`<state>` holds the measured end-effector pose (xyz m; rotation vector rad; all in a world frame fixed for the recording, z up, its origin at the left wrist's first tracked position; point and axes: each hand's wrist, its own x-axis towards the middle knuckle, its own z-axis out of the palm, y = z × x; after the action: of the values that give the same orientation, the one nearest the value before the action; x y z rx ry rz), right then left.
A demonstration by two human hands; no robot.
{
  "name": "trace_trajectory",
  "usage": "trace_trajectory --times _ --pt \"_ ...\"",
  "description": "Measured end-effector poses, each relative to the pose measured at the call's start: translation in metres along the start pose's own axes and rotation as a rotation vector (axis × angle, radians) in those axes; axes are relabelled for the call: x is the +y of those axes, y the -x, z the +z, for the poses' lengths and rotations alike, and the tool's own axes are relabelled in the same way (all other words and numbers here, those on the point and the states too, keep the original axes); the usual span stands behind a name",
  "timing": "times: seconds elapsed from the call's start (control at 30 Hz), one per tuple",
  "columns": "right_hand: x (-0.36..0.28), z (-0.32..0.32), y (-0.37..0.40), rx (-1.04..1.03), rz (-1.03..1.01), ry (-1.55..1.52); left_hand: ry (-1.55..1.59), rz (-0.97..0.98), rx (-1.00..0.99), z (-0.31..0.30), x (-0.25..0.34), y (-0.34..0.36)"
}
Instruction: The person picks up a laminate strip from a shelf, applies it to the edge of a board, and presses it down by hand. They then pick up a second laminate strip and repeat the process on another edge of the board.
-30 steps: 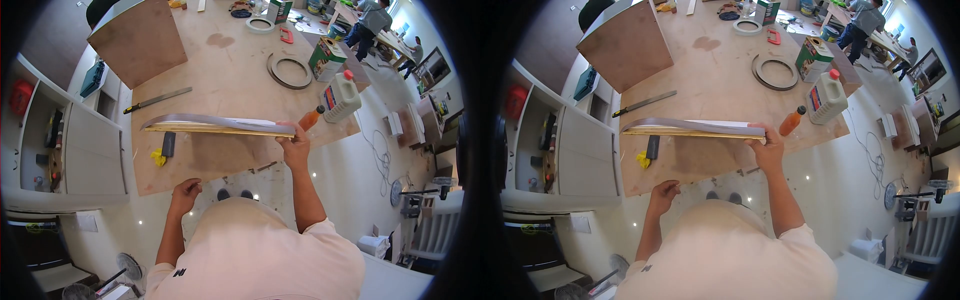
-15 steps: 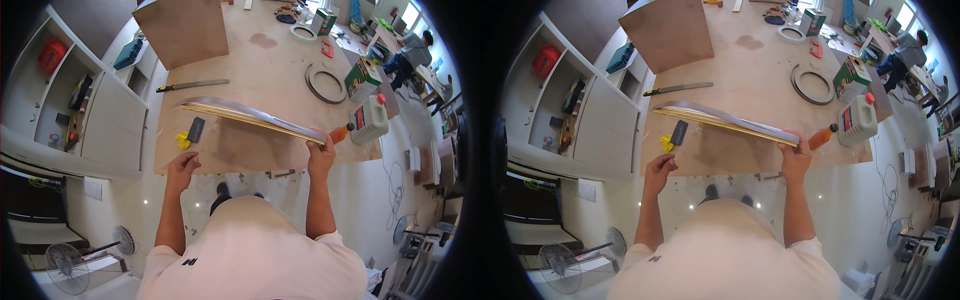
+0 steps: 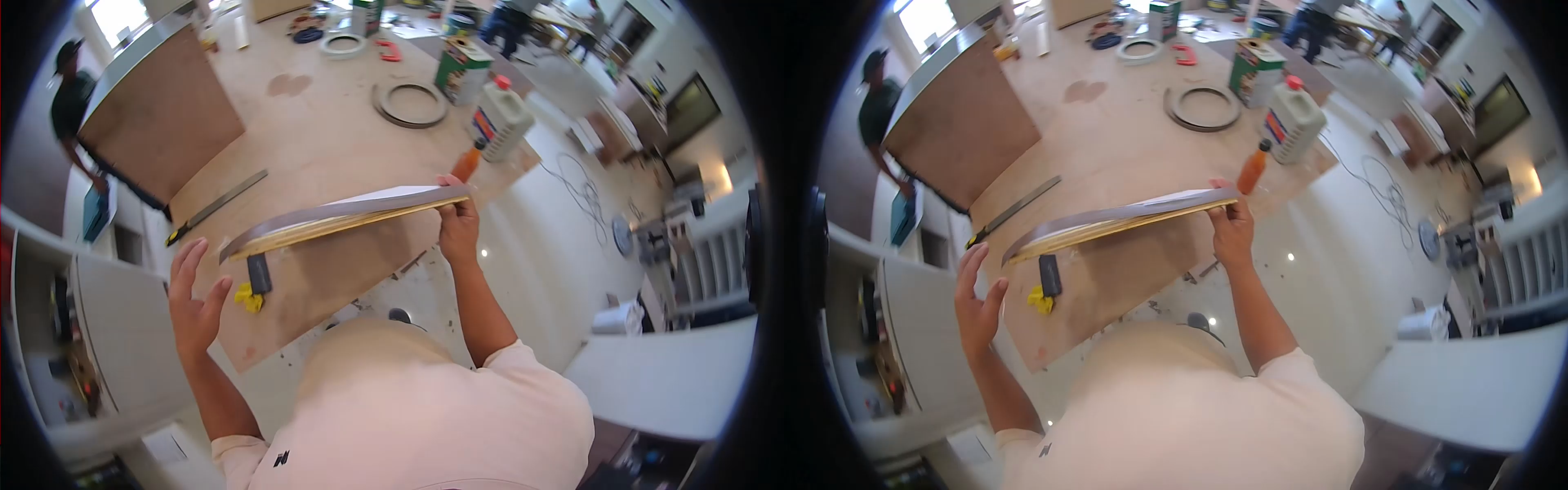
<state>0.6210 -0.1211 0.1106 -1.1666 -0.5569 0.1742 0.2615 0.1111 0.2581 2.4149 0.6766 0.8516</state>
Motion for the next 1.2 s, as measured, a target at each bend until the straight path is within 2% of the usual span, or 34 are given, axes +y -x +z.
trace_trajectory --times 0.13,0.3,0.33,0.43,0.63,0.73,0.83,1.03,1.2 --pt "0.001 -0.002 0.015 0.016 -0.005 -0.049 0.043 0.248 -0.170 -0.015 0.023 -0.030" --pt "0.000 -0.002 0.031 0.019 -0.067 -0.042 0.089 0.415 -0.368 0.006 0.049 -0.055" --pt "0.004 -0.007 0.036 0.025 -0.025 -0.115 0.078 0.454 -0.391 0.013 0.054 -0.058" --pt "0.001 -0.018 0.046 -0.001 0.054 -0.086 0.049 0.502 -0.419 0.033 0.077 -0.059" --pt "-0.009 -0.016 0.050 -0.016 0.055 -0.103 0.086 0.527 -0.455 0.098 0.127 -0.056" --pt "-0.015 -0.018 0.049 -0.037 0.067 -0.045 0.031 0.507 -0.504 0.113 0.141 -0.065" --pt "-0.023 -0.017 0.047 -0.022 0.141 0.026 0.007 0.468 -0.551 0.113 0.132 -0.074" --pt "-0.019 -0.019 0.043 -0.043 0.072 0.049 -0.047 0.309 -0.631 0.079 0.093 -0.074" --pt "-0.019 -0.021 0.041 -0.050 0.069 0.037 0.092 0.267 -0.555 0.064 0.065 -0.065"
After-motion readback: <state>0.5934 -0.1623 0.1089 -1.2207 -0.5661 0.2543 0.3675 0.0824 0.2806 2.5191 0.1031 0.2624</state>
